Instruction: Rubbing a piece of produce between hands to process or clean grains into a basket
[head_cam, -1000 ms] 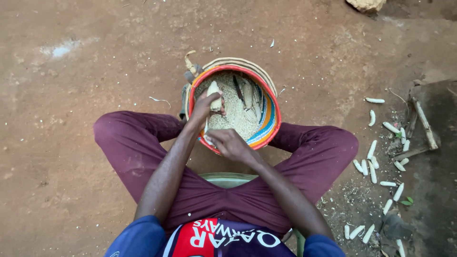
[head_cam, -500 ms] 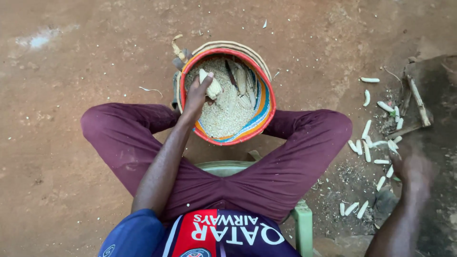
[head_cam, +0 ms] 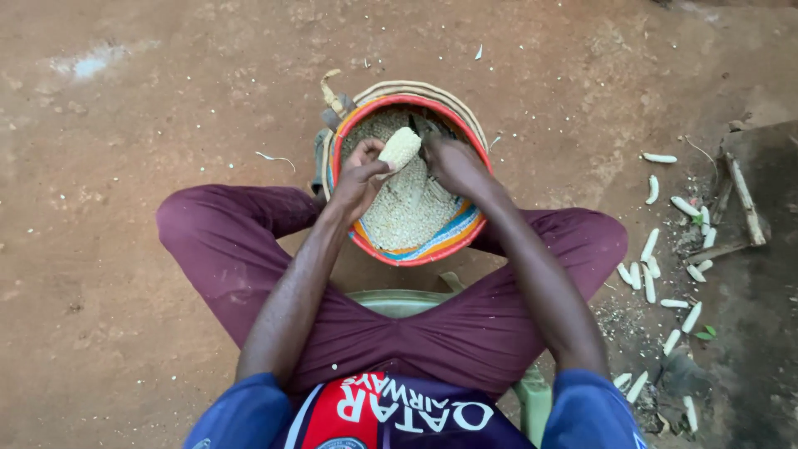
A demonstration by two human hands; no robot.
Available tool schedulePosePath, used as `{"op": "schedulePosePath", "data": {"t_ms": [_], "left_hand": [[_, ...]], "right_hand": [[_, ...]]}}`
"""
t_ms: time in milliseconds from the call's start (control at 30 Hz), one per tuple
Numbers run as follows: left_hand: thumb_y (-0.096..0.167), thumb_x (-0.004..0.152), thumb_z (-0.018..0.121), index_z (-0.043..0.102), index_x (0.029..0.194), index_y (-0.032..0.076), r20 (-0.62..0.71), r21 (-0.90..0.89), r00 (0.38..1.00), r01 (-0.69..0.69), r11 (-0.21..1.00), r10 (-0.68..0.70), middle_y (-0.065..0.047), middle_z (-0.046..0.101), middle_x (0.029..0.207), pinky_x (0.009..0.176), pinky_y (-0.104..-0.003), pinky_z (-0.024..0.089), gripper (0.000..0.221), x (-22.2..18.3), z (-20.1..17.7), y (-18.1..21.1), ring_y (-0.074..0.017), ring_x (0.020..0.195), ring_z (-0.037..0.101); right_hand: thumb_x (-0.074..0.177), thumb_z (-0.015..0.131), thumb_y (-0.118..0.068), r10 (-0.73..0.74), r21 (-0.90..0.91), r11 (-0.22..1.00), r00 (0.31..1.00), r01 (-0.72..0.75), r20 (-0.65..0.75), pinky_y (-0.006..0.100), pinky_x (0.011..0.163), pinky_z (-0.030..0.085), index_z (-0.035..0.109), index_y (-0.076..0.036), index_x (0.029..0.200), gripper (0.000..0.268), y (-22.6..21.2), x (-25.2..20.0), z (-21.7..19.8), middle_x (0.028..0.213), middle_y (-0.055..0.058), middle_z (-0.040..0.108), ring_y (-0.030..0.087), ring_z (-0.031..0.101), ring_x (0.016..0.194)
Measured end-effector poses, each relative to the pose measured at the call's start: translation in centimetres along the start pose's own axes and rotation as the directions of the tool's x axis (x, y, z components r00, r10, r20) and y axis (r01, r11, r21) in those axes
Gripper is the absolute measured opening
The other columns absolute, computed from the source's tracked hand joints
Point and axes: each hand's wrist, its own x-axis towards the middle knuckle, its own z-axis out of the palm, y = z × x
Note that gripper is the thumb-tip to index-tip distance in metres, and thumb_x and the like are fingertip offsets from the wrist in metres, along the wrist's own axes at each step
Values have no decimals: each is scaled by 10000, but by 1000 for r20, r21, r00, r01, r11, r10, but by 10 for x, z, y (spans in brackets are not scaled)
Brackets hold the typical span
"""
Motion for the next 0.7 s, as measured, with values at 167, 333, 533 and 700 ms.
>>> {"op": "schedulePosePath", "data": {"t_ms": [167,333,533,700], "left_hand": [[-124,793,648,523,1301,115,55,-127,995,-73,989,81,-35,635,1195,981,-346,648,575,-2,9,9,-194,1075,717],[-24,884,689,516,1452,2,119,-204,990,-51,978,77,-176,703,1174,1038,-527,644,594,-11,30,17,-320,1083,759],[174,1003,716,554,1294,68,60,-119,997,-44,992,52,-204,727,925,672,-530,701,350,-1,23,9,-322,717,786],[283,1091,565,551,1345,91,-23,-37,999,-37,999,36,-157,694,844,533,-444,688,319,-3,20,10,-236,618,726]], "right_hand": [[1034,473,-322,489,-136,870,864,-474,118,557,1082,495,710,-55,1332,465,32,95,57,1282,237,729,412,637,1325],[1087,471,-294,508,178,844,861,-506,38,335,869,507,578,61,1434,508,110,93,116,1246,237,689,320,682,1139],[1016,509,-252,300,-50,953,952,-297,64,532,873,532,644,-15,1205,332,96,74,105,1029,260,713,445,702,1045],[1039,532,-78,242,445,879,964,-170,-110,319,436,512,617,-25,1258,241,13,12,71,867,157,631,242,674,521]]}}
